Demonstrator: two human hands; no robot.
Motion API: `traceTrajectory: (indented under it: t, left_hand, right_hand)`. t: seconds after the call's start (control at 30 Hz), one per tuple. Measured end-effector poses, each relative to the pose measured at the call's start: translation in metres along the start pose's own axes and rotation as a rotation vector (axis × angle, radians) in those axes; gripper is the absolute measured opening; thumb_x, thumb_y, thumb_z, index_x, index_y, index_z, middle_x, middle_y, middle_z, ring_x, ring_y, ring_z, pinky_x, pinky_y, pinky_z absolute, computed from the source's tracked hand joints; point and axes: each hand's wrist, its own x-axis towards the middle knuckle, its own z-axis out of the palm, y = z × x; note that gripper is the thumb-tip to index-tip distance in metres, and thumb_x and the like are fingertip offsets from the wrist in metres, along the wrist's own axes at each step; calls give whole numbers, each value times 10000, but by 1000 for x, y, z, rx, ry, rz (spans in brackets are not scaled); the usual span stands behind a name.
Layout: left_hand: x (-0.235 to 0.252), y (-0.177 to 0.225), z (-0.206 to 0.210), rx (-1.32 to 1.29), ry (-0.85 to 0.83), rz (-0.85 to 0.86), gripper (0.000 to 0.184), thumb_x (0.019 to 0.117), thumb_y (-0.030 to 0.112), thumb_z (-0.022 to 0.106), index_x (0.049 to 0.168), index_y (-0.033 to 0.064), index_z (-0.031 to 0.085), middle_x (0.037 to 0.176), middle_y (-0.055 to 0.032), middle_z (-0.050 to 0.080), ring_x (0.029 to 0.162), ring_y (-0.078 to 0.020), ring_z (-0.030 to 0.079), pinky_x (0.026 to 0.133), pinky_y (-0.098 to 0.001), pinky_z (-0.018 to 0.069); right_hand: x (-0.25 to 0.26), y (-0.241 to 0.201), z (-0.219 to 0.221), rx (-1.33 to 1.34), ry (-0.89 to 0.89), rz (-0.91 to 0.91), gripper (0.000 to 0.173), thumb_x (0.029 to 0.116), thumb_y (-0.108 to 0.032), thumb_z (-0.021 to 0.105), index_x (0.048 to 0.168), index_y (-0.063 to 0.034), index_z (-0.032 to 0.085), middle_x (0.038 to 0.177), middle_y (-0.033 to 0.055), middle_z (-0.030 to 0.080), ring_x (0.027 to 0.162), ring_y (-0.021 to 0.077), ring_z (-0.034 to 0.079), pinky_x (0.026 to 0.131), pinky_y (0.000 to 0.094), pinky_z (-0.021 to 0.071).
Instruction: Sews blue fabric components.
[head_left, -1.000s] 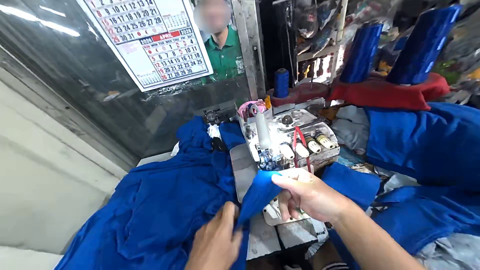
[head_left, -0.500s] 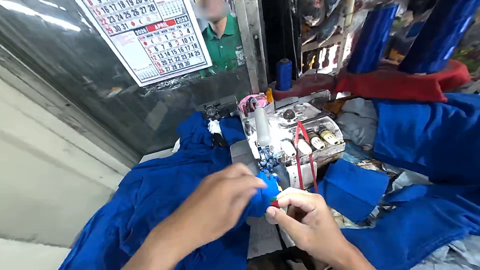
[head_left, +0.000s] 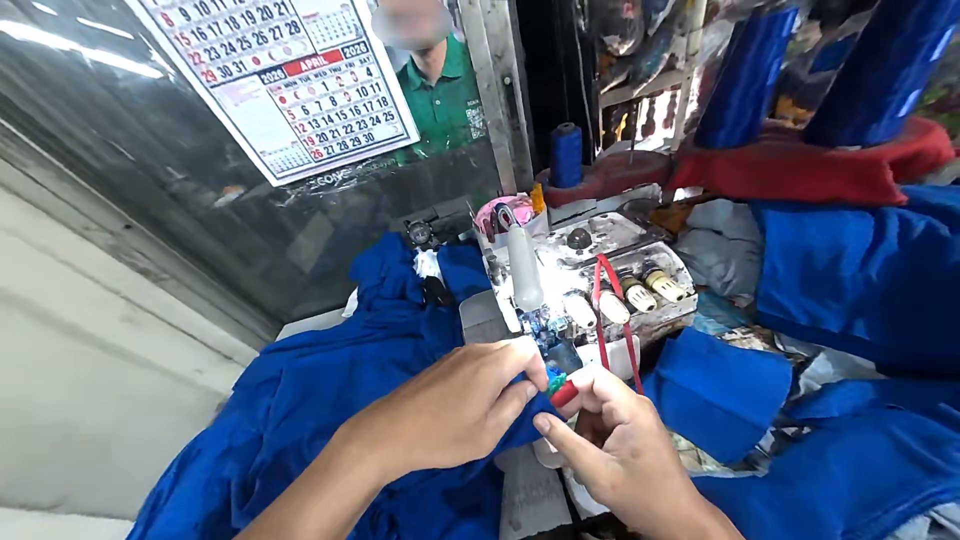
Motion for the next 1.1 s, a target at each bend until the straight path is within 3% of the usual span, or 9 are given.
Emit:
traceTrajectory:
  t: [0.23,0.37,0.47,0.53,0.63,0.7,0.8,0.93,1.1]
  left_hand:
    - [-4,-1,-7,-136,-8,-15,126,942,189,739,1058,203,691,856,94,707,560,-33,612,493,-201,543]
    - [2,12,-28,-314,-350,-111,176,927,96,741,1097,129,706,780,1,699,536,-79,601,497,-219,522]
    - [13,27,-38,89,-413,38,75,914,224,770,958,165,755,815,60,698,694,-38,636,636,-235,551]
    - [15,37,-40,453,-315,98,169,947,391,710,961,227,747,948,76,687,864,-64,656,753,-320,572]
    - [8,17,-31,472,-136,161,245,965,468,628,969,245,730,1050,85,656,954,-48,640,776,-294,576]
    - [4,0,-22,127,-195,82,252,997,428,618,1013,195,714,1000,91,656,870,-5,639,744,-224,583]
    - [6,-4,-15,-271,-362,-120,213,1026,344,619,1044,143,684,798,26,693,638,-66,655,586,-235,576]
    - [13,6,-28,-210,-378,-216,175,1019,326,627,1043,171,702,774,38,693,610,-63,649,557,-226,568]
    - [11,-4,-34,-131,-339,-218,208,993,395,650,999,194,707,767,59,695,604,-50,650,536,-220,563]
  right_hand:
    - [-2,-11,2,-45,-81,22,172,1012,-210,649,1151,-128,588,902,10,725,586,137,679,476,286,599]
    - [-14,-24,3,-295,-222,-223,165,1012,-166,572,1160,-96,592,908,26,660,663,106,625,571,312,569]
    - [-14,-24,2,-279,-251,-253,198,1016,-203,584,1187,-103,577,877,17,657,631,96,600,553,300,544]
    - [-12,-11,-3,-156,-191,-158,283,1034,-237,606,1282,-111,551,989,22,705,656,100,657,573,288,600]
    - [-21,3,-16,-147,3,-19,355,1007,-218,619,1349,-158,543,1110,-5,707,760,135,721,619,319,652]
    - [-26,11,-24,-137,92,-3,303,994,-178,627,1291,-125,604,1156,19,682,751,144,720,591,322,660]
    - [-19,17,-24,-170,35,-22,244,985,-166,647,1225,-119,646,1045,3,701,709,110,704,614,295,650]
    - [10,14,-16,-193,-161,-39,228,984,-233,657,1202,-168,647,960,-35,705,687,66,671,635,273,620]
    - [16,21,-21,-171,-109,-98,172,964,-245,704,1119,-185,663,956,-70,710,657,32,632,597,222,576]
